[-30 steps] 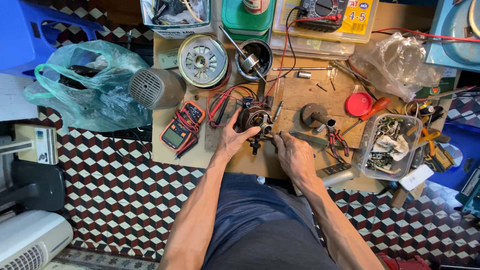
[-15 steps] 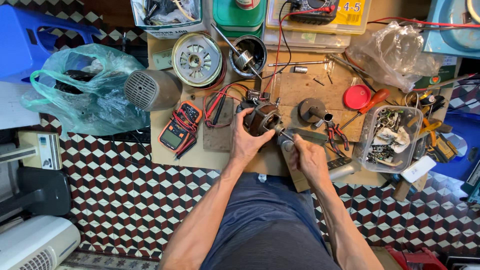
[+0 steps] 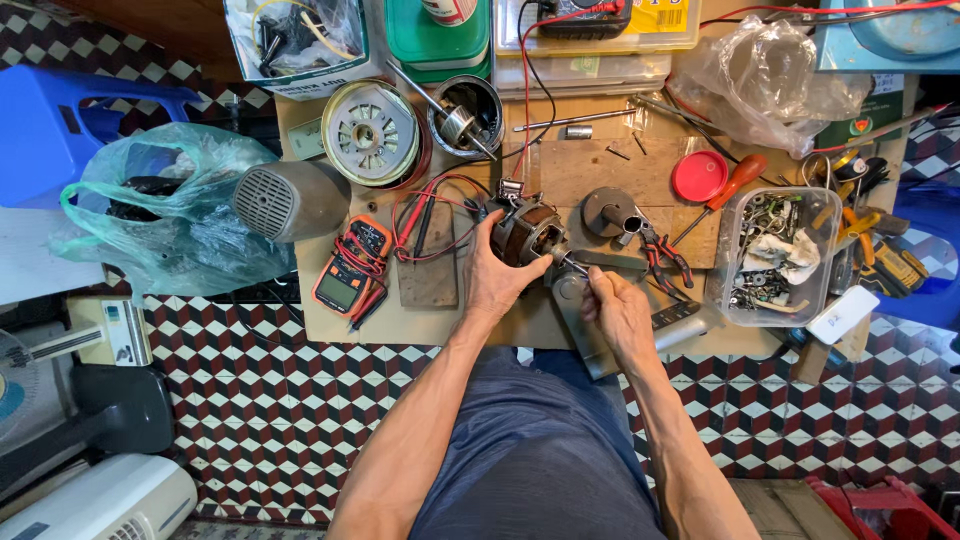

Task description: The person cleans a motor shaft with a cloth, then assembles the motor by inserting the shaft into the stator and tightening screws. They connect wires to a multimeter and use a power drill to rotate the shaft for testing.

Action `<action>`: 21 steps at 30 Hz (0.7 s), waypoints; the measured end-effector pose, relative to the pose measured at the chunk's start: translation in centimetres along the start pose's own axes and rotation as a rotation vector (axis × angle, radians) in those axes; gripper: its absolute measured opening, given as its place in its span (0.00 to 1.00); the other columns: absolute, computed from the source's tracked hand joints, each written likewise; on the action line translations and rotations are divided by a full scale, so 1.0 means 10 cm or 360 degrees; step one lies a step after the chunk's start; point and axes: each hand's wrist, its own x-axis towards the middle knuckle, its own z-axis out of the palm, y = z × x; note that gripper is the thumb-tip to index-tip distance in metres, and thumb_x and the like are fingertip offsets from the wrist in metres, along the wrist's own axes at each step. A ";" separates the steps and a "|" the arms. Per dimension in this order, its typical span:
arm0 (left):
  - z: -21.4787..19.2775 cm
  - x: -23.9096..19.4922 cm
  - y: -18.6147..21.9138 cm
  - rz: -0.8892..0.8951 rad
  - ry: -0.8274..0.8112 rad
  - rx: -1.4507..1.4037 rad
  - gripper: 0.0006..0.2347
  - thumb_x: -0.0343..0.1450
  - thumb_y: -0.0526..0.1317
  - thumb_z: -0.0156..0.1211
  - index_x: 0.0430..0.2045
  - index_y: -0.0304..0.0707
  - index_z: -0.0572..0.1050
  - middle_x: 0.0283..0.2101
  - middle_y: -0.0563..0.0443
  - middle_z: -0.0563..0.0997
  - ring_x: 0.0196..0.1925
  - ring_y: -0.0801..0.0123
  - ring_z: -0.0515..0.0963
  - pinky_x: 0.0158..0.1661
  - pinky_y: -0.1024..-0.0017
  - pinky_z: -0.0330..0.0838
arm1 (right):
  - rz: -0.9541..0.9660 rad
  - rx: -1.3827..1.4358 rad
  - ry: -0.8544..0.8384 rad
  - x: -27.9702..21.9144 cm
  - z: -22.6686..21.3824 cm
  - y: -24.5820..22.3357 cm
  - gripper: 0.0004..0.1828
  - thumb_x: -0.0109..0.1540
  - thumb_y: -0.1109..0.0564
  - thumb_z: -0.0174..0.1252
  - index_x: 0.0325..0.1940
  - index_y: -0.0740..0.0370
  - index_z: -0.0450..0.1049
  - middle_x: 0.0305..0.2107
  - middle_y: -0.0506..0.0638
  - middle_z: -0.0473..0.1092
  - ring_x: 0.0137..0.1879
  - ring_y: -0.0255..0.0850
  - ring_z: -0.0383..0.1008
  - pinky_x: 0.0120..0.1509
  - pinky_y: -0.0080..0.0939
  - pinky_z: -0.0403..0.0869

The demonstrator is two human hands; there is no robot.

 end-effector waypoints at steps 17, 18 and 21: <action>-0.03 0.00 -0.02 0.0114 -0.0059 0.0055 0.35 0.55 0.48 0.79 0.56 0.37 0.72 0.54 0.42 0.75 0.58 0.55 0.76 0.56 0.62 0.73 | 0.0134 0.0144 -0.0015 0.03 0.03 0.19 0.24 0.70 0.42 0.50 0.32 0.63 0.73 0.20 0.48 0.70 0.25 0.34 0.69 0.31 0.32 0.67; -0.03 0.01 -0.02 0.0109 -0.0057 0.0054 0.35 0.55 0.48 0.79 0.56 0.37 0.72 0.54 0.42 0.75 0.58 0.55 0.76 0.56 0.62 0.73 | 0.0147 0.0119 -0.0023 0.03 0.01 0.18 0.24 0.70 0.42 0.50 0.32 0.63 0.73 0.20 0.48 0.70 0.25 0.33 0.69 0.31 0.32 0.67; -0.05 0.01 -0.03 0.0119 -0.0045 0.0073 0.35 0.55 0.48 0.80 0.56 0.36 0.72 0.54 0.42 0.75 0.57 0.55 0.76 0.56 0.62 0.73 | 0.0207 0.0177 -0.0033 0.01 -0.01 0.16 0.22 0.70 0.42 0.51 0.33 0.63 0.74 0.21 0.47 0.71 0.26 0.32 0.69 0.30 0.32 0.64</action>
